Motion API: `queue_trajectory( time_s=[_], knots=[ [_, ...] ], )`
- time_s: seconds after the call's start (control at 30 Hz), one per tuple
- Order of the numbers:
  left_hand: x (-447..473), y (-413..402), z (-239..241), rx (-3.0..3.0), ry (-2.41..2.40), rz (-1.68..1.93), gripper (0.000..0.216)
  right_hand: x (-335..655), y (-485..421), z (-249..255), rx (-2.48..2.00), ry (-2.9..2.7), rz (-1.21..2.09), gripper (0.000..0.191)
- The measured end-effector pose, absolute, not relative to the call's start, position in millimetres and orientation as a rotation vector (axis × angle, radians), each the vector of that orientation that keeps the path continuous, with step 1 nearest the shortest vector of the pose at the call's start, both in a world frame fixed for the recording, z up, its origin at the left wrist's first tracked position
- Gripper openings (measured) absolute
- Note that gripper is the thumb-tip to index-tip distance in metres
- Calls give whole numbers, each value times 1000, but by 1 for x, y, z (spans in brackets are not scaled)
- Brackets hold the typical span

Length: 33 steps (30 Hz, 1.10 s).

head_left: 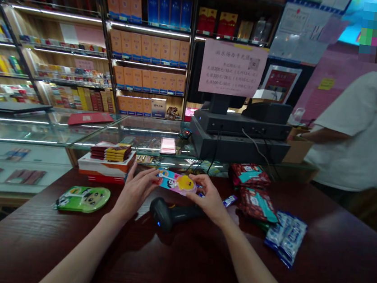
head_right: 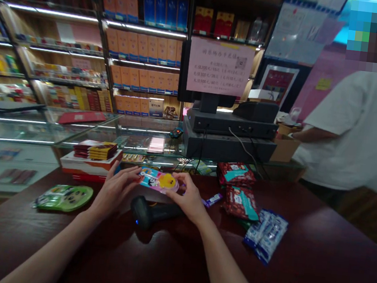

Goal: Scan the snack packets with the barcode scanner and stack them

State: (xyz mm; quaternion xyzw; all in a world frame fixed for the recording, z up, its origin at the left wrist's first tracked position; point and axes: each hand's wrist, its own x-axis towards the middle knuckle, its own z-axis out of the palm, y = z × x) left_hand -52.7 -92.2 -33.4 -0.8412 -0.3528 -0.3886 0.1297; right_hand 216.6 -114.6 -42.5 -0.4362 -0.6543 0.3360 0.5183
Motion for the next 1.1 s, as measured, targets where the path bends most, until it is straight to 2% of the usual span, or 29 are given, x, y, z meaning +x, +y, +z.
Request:
queue_trajectory(
  time_s=[0.17, 0.7, 1.1],
  knots=[
    [-50, -93, -37, -2427, -1054, -1156, 17, 216, -110, -47, -1010, -1456, 890, 40],
    [-41, -95, -31, -2265, -1225, -1270, 13, 213, -109, -52, -1042, -1339, 875, 38],
    [-41, -92, -34, -2229, -1247, -1267, 26, 209, -112, -45, -1090, -1350, 872, 43]
  ],
)
